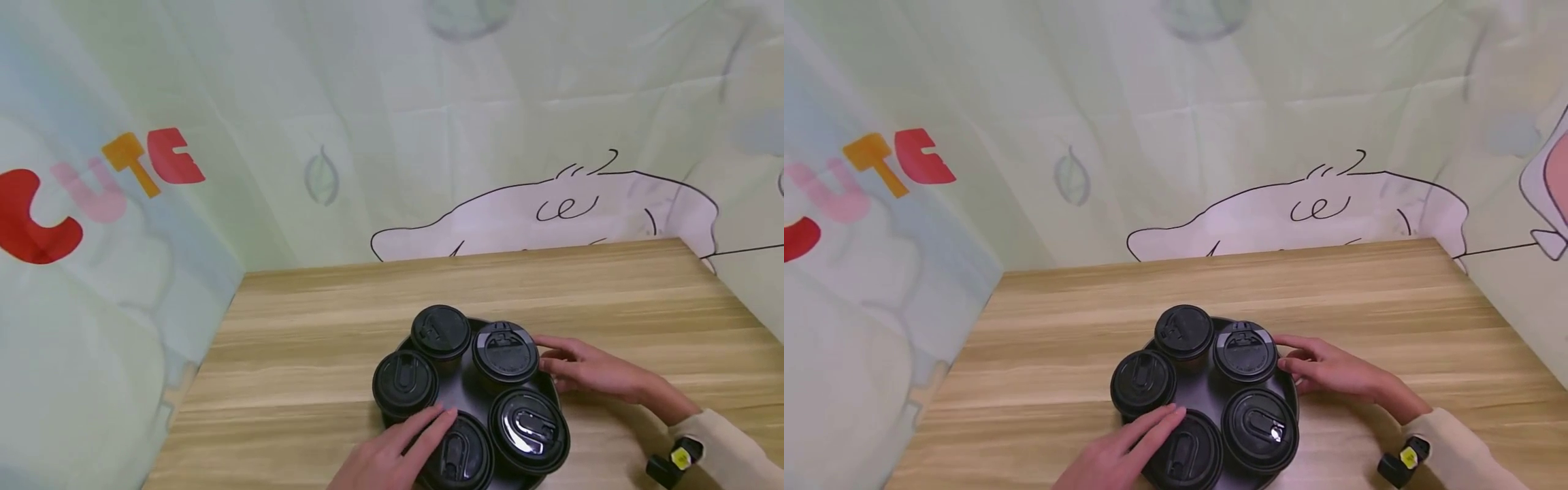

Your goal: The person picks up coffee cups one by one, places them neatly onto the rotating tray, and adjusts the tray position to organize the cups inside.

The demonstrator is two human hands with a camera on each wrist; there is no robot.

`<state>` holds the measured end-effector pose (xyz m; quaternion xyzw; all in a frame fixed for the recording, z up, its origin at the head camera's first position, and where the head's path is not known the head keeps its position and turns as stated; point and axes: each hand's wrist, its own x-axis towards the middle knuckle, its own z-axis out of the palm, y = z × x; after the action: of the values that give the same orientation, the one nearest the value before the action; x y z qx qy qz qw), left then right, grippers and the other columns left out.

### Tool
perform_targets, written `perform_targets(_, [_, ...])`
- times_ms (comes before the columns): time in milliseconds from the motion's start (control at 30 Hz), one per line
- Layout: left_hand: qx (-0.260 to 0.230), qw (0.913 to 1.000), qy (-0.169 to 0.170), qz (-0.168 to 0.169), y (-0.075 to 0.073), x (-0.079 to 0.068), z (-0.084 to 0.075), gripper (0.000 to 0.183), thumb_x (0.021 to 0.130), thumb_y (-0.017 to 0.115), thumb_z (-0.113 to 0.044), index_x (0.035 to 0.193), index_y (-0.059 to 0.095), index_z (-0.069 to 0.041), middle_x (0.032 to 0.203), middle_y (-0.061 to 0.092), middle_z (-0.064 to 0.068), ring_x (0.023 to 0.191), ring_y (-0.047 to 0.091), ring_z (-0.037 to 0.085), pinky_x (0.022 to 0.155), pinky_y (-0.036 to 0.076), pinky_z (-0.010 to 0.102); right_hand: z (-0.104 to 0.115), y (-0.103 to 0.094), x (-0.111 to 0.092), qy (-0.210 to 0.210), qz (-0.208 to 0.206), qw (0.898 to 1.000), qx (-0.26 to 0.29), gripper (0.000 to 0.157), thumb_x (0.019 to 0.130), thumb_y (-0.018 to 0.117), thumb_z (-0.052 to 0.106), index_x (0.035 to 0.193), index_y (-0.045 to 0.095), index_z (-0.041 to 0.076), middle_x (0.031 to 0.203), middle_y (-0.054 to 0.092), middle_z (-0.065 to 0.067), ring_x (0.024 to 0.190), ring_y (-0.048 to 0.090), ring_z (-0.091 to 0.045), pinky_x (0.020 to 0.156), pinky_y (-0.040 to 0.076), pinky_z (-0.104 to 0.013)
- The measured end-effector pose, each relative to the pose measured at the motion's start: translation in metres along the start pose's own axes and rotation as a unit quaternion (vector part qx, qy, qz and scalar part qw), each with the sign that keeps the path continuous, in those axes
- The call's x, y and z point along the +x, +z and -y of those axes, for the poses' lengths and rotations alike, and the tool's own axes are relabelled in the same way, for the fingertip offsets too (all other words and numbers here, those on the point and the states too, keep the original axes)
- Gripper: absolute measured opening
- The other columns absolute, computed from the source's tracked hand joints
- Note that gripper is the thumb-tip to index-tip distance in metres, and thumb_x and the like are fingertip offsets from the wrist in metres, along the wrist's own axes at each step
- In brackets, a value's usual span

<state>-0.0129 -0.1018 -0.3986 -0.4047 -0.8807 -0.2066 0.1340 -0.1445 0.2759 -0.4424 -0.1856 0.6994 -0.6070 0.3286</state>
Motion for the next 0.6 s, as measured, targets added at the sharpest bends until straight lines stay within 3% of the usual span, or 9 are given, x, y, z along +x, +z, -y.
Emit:
perform_targets(67, [0.011,0.9998,0.003,-0.015,-0.004,0.001,0.001,0.072,0.096,0.065,-0.060,0.154,0.051,-0.019,0.134,0.066,0.000,0.099,0.070,0.010,0.077,0.059,0.021,0.001,-0.001,0.000,0.003,-0.001,1.000,-0.010,0.065,0.111,0.048,0.017,0.162,0.015,-0.005,0.142,0.052,-0.033,0.122,0.062,-0.031,0.097,0.057,-0.038])
perform_targets(267, [0.060,0.9918,0.056,-0.098,-0.021,0.005,0.009,0.068,0.098,0.055,-0.067,0.146,0.060,-0.019,0.111,0.074,-0.005,0.087,0.070,0.006,0.071,0.057,0.017,0.003,-0.003,0.000,0.005,-0.005,0.999,-0.038,0.064,0.111,0.049,0.019,0.162,0.019,-0.005,0.139,0.054,-0.032,0.123,0.060,-0.036,0.097,0.057,-0.039])
perform_targets(467, [-0.004,0.9875,0.068,-0.143,-0.048,0.013,0.016,0.064,0.093,0.071,-0.055,0.143,0.062,-0.016,0.111,0.075,-0.003,0.093,0.071,0.009,0.077,0.061,0.027,0.005,-0.004,-0.001,0.011,-0.024,0.996,-0.084,0.065,0.109,0.054,0.021,0.162,0.025,-0.002,0.142,0.052,-0.034,0.124,0.059,-0.040,0.095,0.058,-0.037])
perform_targets(600, [-0.004,0.9769,0.104,-0.187,-0.061,0.025,0.028,0.053,0.099,0.063,-0.046,0.137,0.067,-0.008,0.113,0.073,0.002,0.096,0.071,0.015,0.078,0.061,0.032,0.010,-0.007,-0.002,-0.002,-0.022,0.990,-0.137,0.061,0.108,0.054,0.019,0.161,0.030,-0.001,0.129,0.062,-0.024,0.108,0.065,-0.033,0.089,0.059,-0.034])
